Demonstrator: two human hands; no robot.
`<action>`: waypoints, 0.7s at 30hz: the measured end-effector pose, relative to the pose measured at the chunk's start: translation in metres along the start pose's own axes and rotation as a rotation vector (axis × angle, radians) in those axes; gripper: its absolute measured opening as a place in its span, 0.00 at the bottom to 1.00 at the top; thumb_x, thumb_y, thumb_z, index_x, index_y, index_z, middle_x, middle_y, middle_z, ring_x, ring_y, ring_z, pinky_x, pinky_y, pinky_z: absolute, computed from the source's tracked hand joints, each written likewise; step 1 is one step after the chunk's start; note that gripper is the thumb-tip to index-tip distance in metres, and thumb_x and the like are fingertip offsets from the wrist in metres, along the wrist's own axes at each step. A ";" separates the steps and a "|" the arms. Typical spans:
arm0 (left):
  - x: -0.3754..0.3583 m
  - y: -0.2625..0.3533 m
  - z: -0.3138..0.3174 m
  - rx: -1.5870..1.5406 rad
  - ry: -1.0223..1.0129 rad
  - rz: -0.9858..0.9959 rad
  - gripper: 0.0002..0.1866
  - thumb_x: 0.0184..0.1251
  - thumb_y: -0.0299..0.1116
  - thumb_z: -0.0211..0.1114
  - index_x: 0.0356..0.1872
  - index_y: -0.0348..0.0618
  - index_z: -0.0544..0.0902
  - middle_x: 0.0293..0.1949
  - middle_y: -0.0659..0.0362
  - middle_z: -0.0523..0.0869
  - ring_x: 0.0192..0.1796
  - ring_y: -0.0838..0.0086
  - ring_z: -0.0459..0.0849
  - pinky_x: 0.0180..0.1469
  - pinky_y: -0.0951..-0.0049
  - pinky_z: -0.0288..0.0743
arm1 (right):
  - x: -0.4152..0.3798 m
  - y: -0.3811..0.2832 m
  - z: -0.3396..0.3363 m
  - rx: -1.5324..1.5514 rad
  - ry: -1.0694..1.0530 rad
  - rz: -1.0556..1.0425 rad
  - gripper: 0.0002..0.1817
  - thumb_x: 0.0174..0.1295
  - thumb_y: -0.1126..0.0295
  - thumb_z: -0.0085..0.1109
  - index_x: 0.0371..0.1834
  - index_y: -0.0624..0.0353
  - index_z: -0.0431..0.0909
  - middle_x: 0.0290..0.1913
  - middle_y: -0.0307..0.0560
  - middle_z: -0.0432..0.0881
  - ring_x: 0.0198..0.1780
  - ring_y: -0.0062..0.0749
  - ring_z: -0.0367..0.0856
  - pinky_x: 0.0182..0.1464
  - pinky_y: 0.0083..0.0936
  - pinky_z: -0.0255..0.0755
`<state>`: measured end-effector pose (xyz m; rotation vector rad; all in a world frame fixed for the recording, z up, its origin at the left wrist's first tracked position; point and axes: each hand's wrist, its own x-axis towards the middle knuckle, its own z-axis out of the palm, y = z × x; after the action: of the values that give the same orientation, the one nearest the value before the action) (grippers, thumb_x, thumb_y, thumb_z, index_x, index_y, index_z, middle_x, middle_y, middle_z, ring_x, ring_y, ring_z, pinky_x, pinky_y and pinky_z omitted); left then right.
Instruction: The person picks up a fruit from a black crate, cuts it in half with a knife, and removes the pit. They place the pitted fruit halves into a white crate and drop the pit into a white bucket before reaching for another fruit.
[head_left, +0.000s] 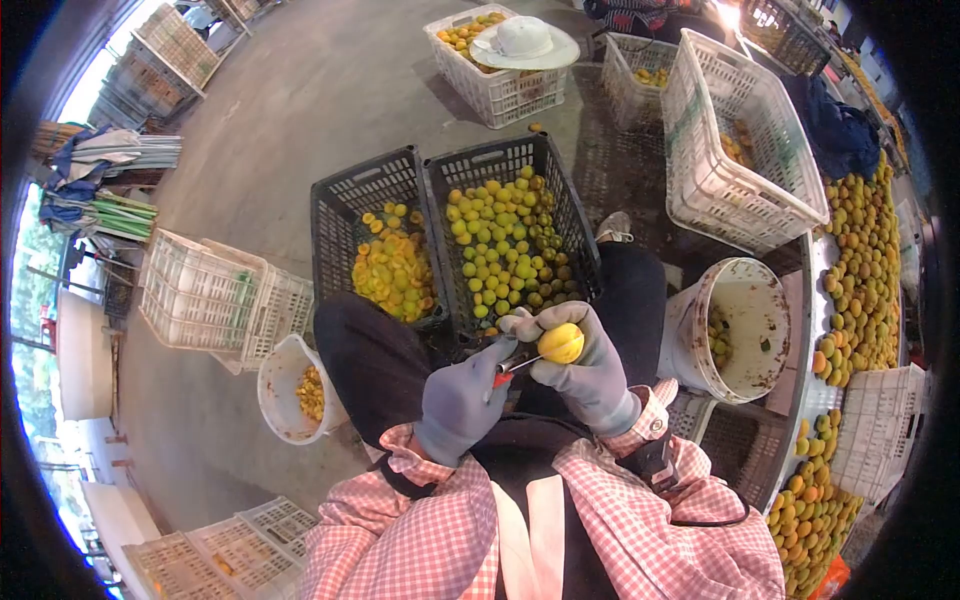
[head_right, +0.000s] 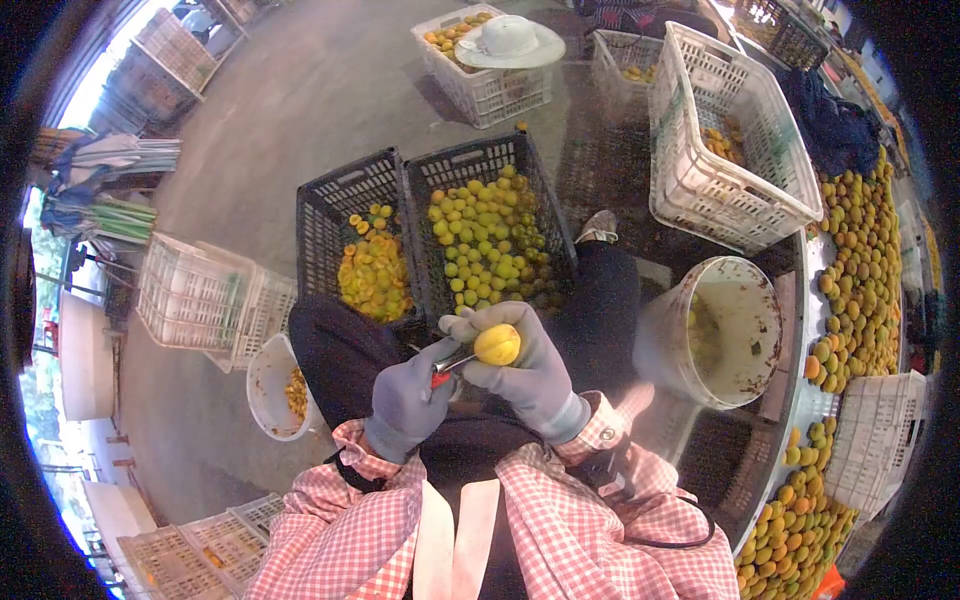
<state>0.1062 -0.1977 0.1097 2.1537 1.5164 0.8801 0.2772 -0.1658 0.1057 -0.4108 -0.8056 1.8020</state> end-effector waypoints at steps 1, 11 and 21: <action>0.000 0.002 0.001 0.003 0.000 -0.001 0.25 0.50 0.26 0.66 0.54 0.43 0.76 0.36 0.51 0.85 0.33 0.55 0.84 0.32 0.60 0.77 | -0.001 0.000 -0.001 0.002 -0.002 0.001 0.28 0.52 0.80 0.68 0.55 0.57 0.65 0.50 0.43 0.78 0.64 0.38 0.71 0.75 0.40 0.43; 0.006 0.004 0.012 0.116 -0.038 -0.071 0.21 0.53 0.28 0.62 0.51 0.42 0.76 0.31 0.51 0.82 0.30 0.52 0.82 0.30 0.57 0.73 | 0.000 0.001 0.004 0.014 0.055 0.024 0.26 0.57 0.79 0.64 0.57 0.60 0.63 0.51 0.46 0.78 0.63 0.38 0.73 0.67 0.35 0.63; 0.019 0.009 0.026 -0.133 -0.193 -0.231 0.19 0.62 0.36 0.62 0.51 0.38 0.74 0.29 0.45 0.82 0.33 0.49 0.82 0.32 0.54 0.73 | 0.009 0.000 -0.005 0.066 0.051 -0.033 0.25 0.62 0.64 0.64 0.57 0.62 0.66 0.59 0.52 0.76 0.59 0.35 0.75 0.61 0.33 0.69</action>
<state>0.1338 -0.1820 0.1012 1.8658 1.5251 0.6556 0.2773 -0.1560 0.1027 -0.3964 -0.7117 1.7750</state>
